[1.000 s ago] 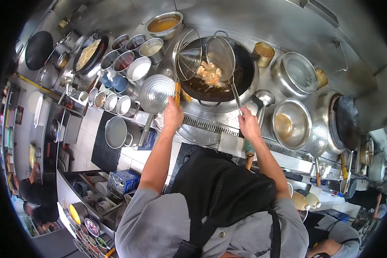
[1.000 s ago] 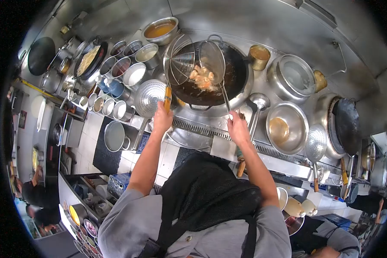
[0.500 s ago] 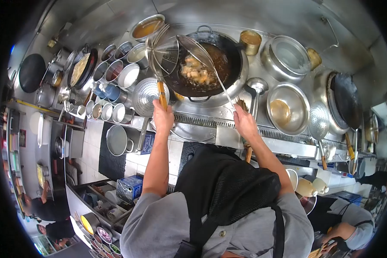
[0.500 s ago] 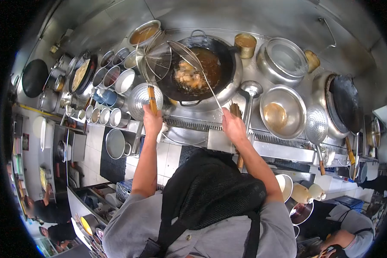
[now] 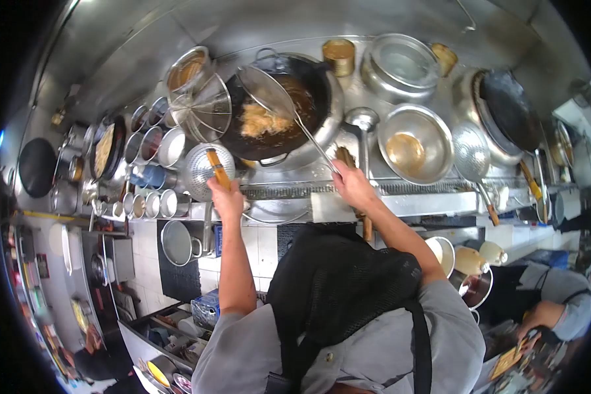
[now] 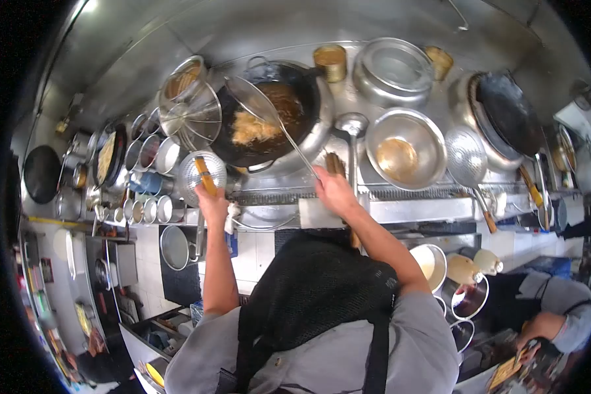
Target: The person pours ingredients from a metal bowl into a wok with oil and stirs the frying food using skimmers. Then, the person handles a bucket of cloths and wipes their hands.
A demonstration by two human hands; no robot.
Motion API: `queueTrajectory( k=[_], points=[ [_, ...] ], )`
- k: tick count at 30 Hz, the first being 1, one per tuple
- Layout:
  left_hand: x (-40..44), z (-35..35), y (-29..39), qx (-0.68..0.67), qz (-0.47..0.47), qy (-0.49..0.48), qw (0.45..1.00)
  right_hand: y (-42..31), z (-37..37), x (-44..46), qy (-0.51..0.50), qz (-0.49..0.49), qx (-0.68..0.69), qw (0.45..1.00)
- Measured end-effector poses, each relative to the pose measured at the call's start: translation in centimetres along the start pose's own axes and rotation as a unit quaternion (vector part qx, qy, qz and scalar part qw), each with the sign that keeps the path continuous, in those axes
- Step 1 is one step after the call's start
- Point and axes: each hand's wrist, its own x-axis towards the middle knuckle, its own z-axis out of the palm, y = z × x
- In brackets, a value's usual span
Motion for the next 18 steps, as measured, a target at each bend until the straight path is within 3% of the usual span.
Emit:
queueTrajectory(
  k=[1, 2, 3, 5, 6, 8, 10, 11, 12, 15, 18],
  points=[
    [-0.2, -0.1, 1.1, -0.004, -0.068, -0.044, 0.997, -0.6, -0.8, -0.1, 0.026, -0.003, 0.012, 1.000],
    [-0.7, 0.6, 1.2, -0.013, -0.046, -0.054, 0.997, -1.1, -2.3, -0.5, -0.030, 0.099, 0.039, 0.994],
    [-0.9, 1.0, 1.2, -0.020, -0.024, -0.058, 0.998, -0.7, -2.6, -1.1, -0.030, 0.100, 0.038, 0.994],
    [-2.4, 1.7, 3.2, -0.187, -0.063, -0.139, 0.970, 0.1, -3.0, -2.7, 0.090, 0.102, 0.113, 0.984],
    [-3.4, 2.8, 3.5, -0.231, -0.025, -0.139, 0.963, -0.1, -3.8, -3.6, 0.115, 0.112, 0.118, 0.980],
    [-5.8, 4.5, 5.2, -0.317, -0.037, -0.210, 0.924, 1.2, -4.5, -5.8, 0.154, 0.164, 0.165, 0.960],
    [-8.2, 4.6, 8.7, -0.260, -0.053, -0.304, 0.915, 2.1, -5.4, -8.3, 0.189, 0.213, 0.276, 0.918],
    [-9.5, 6.3, 8.7, -0.346, -0.075, -0.343, 0.870, 2.5, -5.8, -9.6, 0.202, 0.214, 0.308, 0.905],
    [-10.2, 6.8, 9.7, -0.311, -0.057, -0.387, 0.866, 1.8, -6.3, -10.5, 0.215, 0.225, 0.318, 0.896],
    [-12.7, 10.0, 10.7, -0.352, -0.042, -0.514, 0.781, 2.4, -6.5, -13.8, 0.231, 0.210, 0.288, 0.905],
    [-14.7, 12.7, 12.2, -0.386, -0.065, -0.616, 0.684, 2.3, -6.1, -16.4, 0.264, 0.256, 0.316, 0.875]
  ],
)
